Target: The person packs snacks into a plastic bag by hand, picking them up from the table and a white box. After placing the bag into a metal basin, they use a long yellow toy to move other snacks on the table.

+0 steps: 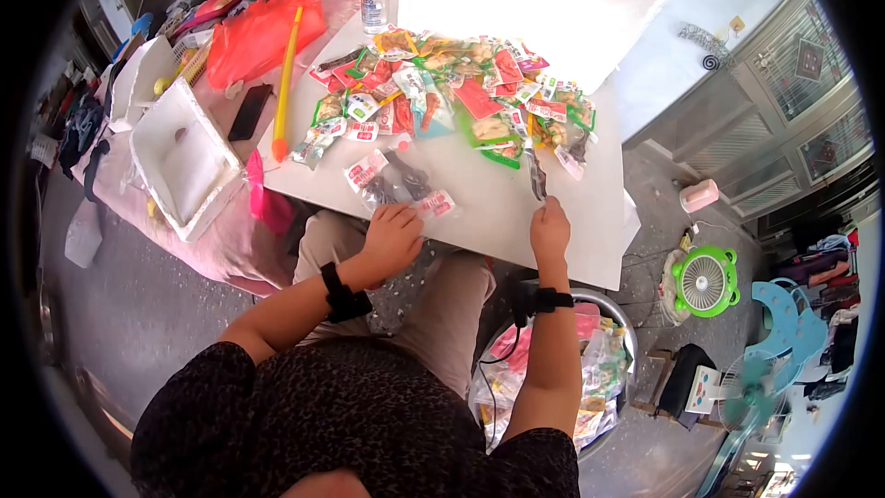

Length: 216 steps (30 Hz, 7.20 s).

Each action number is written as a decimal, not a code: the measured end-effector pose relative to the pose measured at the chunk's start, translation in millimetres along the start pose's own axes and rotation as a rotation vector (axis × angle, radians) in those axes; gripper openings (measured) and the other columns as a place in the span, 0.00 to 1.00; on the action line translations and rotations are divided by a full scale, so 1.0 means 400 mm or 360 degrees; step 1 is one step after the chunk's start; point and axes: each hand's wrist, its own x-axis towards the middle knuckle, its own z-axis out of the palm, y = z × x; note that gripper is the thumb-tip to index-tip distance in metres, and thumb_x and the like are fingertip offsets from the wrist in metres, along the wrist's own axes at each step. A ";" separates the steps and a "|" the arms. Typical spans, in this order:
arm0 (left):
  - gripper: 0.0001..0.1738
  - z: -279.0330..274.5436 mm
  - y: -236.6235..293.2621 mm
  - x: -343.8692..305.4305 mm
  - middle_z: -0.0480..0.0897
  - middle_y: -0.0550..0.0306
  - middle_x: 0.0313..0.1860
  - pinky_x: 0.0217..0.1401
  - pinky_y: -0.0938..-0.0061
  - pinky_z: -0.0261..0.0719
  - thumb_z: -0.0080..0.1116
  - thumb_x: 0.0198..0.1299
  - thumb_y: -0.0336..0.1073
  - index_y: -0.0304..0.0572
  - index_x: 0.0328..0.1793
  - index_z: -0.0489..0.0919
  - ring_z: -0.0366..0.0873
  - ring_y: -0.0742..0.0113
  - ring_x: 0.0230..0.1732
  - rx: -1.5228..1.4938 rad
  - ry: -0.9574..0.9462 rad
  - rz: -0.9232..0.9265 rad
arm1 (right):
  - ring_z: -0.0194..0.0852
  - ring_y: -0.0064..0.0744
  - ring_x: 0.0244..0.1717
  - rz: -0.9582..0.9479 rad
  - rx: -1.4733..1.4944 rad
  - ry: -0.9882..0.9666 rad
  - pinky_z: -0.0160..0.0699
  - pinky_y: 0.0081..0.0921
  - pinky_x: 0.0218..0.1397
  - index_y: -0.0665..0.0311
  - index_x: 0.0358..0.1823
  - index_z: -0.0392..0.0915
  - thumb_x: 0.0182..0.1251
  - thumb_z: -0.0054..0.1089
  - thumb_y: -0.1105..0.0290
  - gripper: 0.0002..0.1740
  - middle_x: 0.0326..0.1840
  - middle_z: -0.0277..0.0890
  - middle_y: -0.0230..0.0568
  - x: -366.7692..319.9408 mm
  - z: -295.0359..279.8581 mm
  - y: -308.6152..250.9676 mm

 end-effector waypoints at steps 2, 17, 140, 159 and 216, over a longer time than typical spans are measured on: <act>0.17 0.001 0.002 -0.001 0.72 0.52 0.42 0.53 0.62 0.59 0.54 0.40 0.36 0.41 0.39 0.72 0.65 0.55 0.50 -0.0020 -0.0017 -0.0019 | 0.71 0.45 0.30 0.0014 0.0333 0.0127 0.70 0.32 0.35 0.69 0.41 0.68 0.54 0.42 0.74 0.13 0.31 0.71 0.49 -0.042 -0.009 0.019; 0.12 -0.106 0.130 0.045 0.72 0.61 0.35 0.41 0.71 0.72 0.49 0.55 0.42 0.46 0.41 0.68 0.71 0.69 0.38 -0.3270 -0.0586 -0.1428 | 0.63 0.43 0.50 -0.1036 0.0117 0.0117 0.60 0.36 0.49 0.64 0.35 0.69 0.44 0.52 0.76 0.13 0.42 0.67 0.41 -0.326 -0.128 -0.272; 0.17 -0.032 -0.029 -0.022 0.69 0.49 0.48 0.52 0.60 0.64 0.49 0.40 0.31 0.42 0.40 0.74 0.64 0.47 0.52 0.0069 0.0216 0.0410 | 0.66 0.27 0.42 0.1285 0.3367 -0.1132 0.68 0.26 0.42 0.58 0.43 0.66 0.57 0.51 0.58 0.16 0.41 0.68 0.34 -0.259 0.130 -0.374; 0.19 -0.132 0.048 -0.091 0.69 0.45 0.47 0.51 0.55 0.63 0.55 0.40 0.28 0.37 0.44 0.70 0.65 0.46 0.51 -0.0297 0.0194 0.0612 | 0.66 0.19 0.26 0.0696 0.1598 -0.0120 0.67 0.17 0.28 0.65 0.42 0.69 0.56 0.46 0.76 0.11 0.29 0.69 0.30 -0.336 -0.157 -0.143; 0.17 -0.506 -0.778 -0.472 0.75 0.42 0.38 0.46 0.60 0.69 0.43 0.49 0.39 0.39 0.42 0.73 0.72 0.47 0.42 0.0465 -0.0203 -0.1593 | 0.67 0.43 0.44 -0.0657 -0.0048 -0.0234 0.62 0.36 0.46 0.65 0.37 0.70 0.45 0.52 0.70 0.14 0.42 0.71 0.45 -0.356 0.145 -0.251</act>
